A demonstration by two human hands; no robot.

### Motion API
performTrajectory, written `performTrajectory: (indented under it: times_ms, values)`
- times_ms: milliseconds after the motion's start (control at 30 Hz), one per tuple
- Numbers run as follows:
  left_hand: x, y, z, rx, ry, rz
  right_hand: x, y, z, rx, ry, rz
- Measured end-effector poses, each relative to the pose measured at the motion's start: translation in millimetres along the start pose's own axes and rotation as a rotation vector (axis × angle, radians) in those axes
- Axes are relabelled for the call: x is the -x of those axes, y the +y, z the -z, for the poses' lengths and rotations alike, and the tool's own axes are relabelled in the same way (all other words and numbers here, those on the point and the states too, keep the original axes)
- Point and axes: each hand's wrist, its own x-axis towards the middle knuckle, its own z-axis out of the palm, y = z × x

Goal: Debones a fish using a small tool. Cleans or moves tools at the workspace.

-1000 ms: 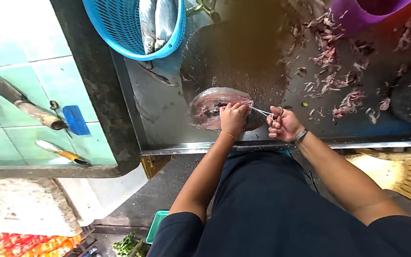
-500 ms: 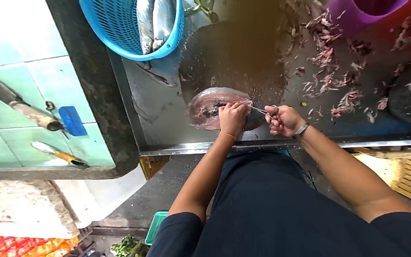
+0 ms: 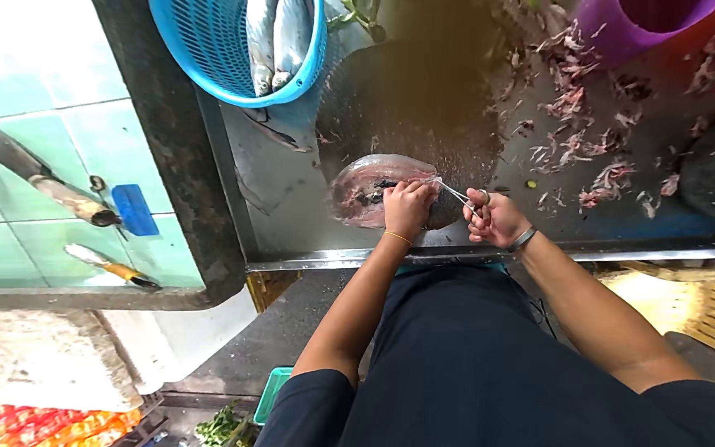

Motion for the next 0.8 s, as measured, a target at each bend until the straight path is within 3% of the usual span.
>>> performTrajectory:
  times_ms: [133, 233, 333, 433, 467, 567, 700, 800]
  values:
    - [-0.1, 1.5, -0.8, 0.002, 0.008, -0.013, -1.7, -7.2, -0.3, 0.182, 0.004, -0.054]
    - [1.2, 1.9, 0.5, 0.005, 0.01, -0.012, -5.2, -8.2, 0.8, 0.059, 0.021, 0.027]
    - [1.6, 2.7, 0.0, 0.006, -0.002, 0.007, 3.7, -20.5, 2.4, 0.043, 0.072, 0.198]
    - [0.9, 2.9, 0.5, 0.001, -0.005, -0.004, 35.3, -46.2, -0.3, 0.485, 0.115, 0.478]
    - [-0.7, 1.3, 0.8, -0.005, 0.005, -0.011, 43.9, -53.4, -3.1, 0.468, 0.079, 0.505]
    - [5.5, 3.6, -2.8, -0.001, 0.017, -0.014, 51.4, -45.6, -12.0, 0.133, 0.044, 0.273]
    - [2.6, 1.2, -2.4, 0.008, 0.008, -0.005, 22.2, -4.8, -11.6, -0.023, -0.203, 0.013]
    - [-2.8, 1.6, 1.2, -0.002, -0.004, -0.003, 1.0, 6.3, -7.9, -0.153, -0.157, -0.101]
